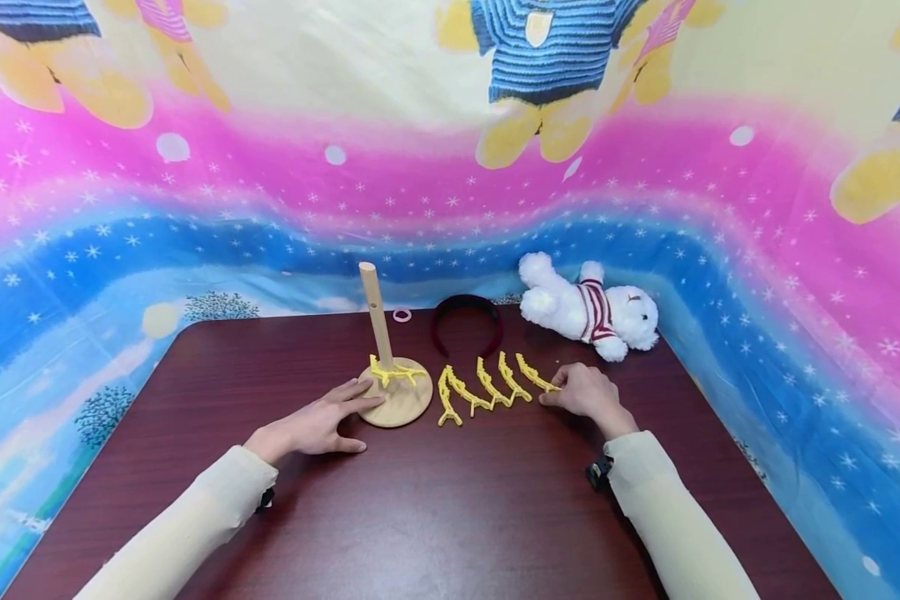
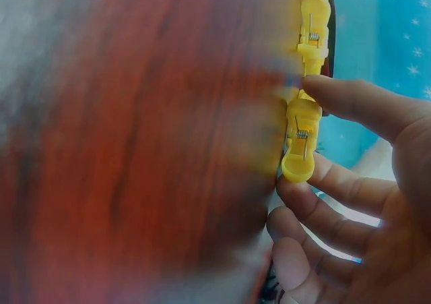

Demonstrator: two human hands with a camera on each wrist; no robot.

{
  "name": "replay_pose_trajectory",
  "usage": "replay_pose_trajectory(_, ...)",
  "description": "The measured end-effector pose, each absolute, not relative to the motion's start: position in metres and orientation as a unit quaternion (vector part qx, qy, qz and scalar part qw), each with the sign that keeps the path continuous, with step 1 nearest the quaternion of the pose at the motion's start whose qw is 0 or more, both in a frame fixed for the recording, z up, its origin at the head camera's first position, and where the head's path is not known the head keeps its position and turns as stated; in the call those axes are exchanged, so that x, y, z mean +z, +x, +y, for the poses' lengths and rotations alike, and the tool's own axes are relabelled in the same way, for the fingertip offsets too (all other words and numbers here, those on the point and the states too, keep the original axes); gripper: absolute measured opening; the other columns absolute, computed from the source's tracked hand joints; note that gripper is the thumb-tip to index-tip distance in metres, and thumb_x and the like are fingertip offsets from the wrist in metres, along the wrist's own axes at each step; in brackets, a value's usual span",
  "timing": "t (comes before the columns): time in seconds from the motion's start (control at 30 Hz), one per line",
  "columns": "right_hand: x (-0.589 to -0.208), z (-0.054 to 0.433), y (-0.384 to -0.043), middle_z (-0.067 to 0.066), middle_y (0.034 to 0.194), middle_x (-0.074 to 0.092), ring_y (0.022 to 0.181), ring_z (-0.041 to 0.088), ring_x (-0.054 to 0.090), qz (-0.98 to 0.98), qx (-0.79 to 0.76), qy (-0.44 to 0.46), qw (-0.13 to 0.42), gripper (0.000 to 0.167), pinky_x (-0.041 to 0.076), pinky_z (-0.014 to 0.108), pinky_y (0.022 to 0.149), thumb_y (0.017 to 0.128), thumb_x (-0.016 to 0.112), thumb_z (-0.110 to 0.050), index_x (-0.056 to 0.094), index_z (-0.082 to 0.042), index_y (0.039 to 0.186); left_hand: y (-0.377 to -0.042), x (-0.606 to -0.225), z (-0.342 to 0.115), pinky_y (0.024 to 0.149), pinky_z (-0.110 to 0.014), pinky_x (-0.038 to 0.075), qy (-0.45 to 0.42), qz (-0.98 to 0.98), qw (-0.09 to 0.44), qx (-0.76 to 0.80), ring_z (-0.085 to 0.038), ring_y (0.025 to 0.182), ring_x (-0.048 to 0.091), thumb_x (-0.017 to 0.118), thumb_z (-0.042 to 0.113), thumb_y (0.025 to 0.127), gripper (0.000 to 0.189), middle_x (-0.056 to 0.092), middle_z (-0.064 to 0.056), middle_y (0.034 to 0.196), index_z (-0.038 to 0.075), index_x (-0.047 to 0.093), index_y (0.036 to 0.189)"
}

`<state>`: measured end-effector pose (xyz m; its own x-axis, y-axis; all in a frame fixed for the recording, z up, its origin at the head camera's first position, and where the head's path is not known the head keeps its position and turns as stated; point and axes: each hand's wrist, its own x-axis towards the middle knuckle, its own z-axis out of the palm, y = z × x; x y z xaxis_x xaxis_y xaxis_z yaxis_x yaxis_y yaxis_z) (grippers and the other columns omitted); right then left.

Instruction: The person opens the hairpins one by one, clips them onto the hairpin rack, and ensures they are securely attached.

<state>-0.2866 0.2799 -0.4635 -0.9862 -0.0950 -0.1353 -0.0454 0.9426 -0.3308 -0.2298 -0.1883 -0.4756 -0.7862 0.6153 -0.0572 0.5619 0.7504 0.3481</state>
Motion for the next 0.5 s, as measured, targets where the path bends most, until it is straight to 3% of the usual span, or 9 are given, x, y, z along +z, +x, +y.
replay_pose_trajectory(0.2,-0.4638,0.2804,-0.2864,0.006,0.098,0.07,0.089,0.029,0.062,0.984,-0.156,-0.032,0.08,0.04,0.046,0.044,0.066,0.075,0.081,-0.052,0.07,-0.019,0.093,-0.23,-0.4748,-0.1882,0.117,-0.059,0.032,0.314,0.933,0.085,0.157,-0.044,0.152,0.021,0.078,0.038,0.086,0.075,0.024,-0.017,0.165,0.021,0.045,0.151)
replay_pose_trajectory(0.5,-0.4614,0.2829,-0.2865,0.004,0.092,0.069,0.083,0.026,0.06,0.982,-0.169,-0.036,0.075,0.033,0.044,0.04,0.063,0.08,0.078,-0.048,0.072,-0.019,0.094,-0.229,-0.4742,-0.188,0.117,-0.059,0.033,0.317,0.932,0.083,0.157,-0.044,0.152,0.022,0.077,0.039,0.086,0.075,0.024,-0.018,0.165,0.02,0.045,0.151)
